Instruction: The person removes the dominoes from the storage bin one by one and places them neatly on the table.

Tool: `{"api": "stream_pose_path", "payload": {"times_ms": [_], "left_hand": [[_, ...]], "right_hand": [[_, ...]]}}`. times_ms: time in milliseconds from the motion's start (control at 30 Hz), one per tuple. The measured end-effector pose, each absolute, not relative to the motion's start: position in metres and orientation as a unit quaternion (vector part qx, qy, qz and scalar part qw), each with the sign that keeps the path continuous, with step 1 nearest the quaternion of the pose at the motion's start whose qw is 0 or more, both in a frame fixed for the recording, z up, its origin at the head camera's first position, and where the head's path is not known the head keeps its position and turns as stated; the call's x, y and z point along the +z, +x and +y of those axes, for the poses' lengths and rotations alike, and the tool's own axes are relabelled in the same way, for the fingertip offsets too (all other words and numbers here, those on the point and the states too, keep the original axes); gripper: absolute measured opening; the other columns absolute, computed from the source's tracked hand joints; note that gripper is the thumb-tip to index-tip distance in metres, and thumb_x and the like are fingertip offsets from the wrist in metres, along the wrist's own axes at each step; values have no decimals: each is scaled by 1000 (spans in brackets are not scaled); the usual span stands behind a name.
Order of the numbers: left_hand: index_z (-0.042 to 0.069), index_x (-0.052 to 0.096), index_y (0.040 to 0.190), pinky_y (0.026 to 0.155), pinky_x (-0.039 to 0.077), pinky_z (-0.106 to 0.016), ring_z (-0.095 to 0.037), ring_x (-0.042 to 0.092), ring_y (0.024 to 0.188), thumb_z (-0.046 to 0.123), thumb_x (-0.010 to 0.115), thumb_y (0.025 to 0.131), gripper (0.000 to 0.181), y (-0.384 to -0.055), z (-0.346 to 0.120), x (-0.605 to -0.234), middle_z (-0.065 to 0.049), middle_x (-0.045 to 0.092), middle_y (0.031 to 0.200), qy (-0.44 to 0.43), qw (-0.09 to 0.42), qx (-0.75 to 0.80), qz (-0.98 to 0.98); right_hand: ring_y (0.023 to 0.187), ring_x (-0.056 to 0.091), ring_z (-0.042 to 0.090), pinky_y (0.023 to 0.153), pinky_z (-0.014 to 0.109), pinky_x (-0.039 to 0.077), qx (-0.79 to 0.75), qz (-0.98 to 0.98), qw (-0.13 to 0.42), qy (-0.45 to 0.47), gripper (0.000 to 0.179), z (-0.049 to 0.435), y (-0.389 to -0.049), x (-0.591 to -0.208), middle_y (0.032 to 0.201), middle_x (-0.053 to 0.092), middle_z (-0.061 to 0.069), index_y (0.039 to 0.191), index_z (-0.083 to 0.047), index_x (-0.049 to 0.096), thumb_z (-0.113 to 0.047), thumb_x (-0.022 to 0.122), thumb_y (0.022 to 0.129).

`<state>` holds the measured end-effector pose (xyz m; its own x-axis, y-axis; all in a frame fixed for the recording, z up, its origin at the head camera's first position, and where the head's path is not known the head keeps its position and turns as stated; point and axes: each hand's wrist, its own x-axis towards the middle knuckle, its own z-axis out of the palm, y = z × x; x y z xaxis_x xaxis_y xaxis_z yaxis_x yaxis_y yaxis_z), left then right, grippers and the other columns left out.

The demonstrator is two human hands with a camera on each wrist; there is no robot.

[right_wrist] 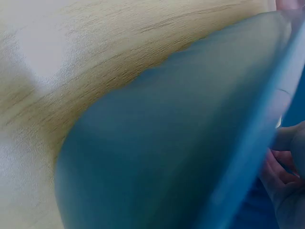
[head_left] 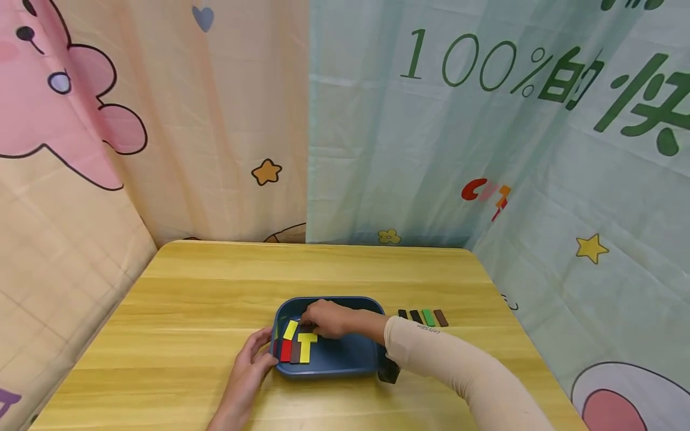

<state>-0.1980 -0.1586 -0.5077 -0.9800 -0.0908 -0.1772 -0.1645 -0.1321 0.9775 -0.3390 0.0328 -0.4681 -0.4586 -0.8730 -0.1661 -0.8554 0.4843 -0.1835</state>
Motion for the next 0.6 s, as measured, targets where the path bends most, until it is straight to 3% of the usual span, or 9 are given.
{"api": "stream_pose_path", "payload": {"times_ms": [333,467,600], "left_hand": [[1,39,152,89,48,-19,-32,54,121,-5,52,92,62,-196,-158,-509,-24,41,153,-90,21,750,654],[1,38,153,89,47,-19,-32,51,125,-5,52,91,64,-196,-158,-508,-24,40,154,-90,22,752,653],[1,37,154,89,47,-18,-33,45,132,-5,52,91,65,-196,-158,-508,-24,39,155,-91,24,753,651]], "right_hand": [[82,59,2,75,14,47,-76,867,107,-480,21,34,-336,-471,93,71,-5,108,-11,77,-1,75,90],[78,56,3,73,15,46,-87,864,123,-481,16,36,-336,-468,88,68,-7,102,-13,76,-1,74,91],[80,58,1,75,14,47,-111,855,139,-487,14,37,-339,-463,92,70,-6,105,-11,76,-4,74,93]]}}
